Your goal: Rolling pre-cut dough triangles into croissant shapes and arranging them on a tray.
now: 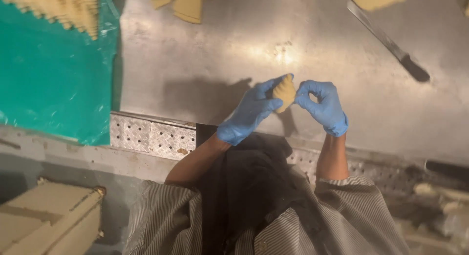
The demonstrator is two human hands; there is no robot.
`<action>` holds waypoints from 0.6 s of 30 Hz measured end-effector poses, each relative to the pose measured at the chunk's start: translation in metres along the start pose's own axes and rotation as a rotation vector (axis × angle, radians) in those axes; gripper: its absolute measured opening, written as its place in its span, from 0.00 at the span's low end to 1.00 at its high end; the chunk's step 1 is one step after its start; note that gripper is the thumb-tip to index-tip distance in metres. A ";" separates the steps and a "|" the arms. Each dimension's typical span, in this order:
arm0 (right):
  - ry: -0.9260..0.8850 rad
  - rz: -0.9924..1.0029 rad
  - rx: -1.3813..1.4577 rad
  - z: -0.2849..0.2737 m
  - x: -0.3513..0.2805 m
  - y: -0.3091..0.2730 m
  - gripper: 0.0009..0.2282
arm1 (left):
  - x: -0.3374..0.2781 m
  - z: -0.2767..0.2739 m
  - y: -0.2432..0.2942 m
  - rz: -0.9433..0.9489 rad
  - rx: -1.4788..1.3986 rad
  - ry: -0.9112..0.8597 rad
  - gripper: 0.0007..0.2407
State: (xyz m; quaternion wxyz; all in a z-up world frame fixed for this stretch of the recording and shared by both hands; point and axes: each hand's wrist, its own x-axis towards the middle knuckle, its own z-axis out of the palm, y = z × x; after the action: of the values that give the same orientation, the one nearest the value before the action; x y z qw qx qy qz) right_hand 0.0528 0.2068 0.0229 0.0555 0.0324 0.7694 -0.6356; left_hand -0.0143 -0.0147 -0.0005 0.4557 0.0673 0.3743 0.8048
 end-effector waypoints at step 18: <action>-0.343 0.361 0.154 0.288 0.207 0.013 0.12 | -0.136 -0.273 0.085 0.038 -0.319 0.201 0.18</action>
State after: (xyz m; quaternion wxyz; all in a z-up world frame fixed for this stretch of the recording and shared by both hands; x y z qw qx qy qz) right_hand -0.1384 -0.0780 -0.0697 0.2949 0.0649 0.6798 -0.6683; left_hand -0.1164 -0.2947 -0.1063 0.4054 -0.0797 0.2843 0.8652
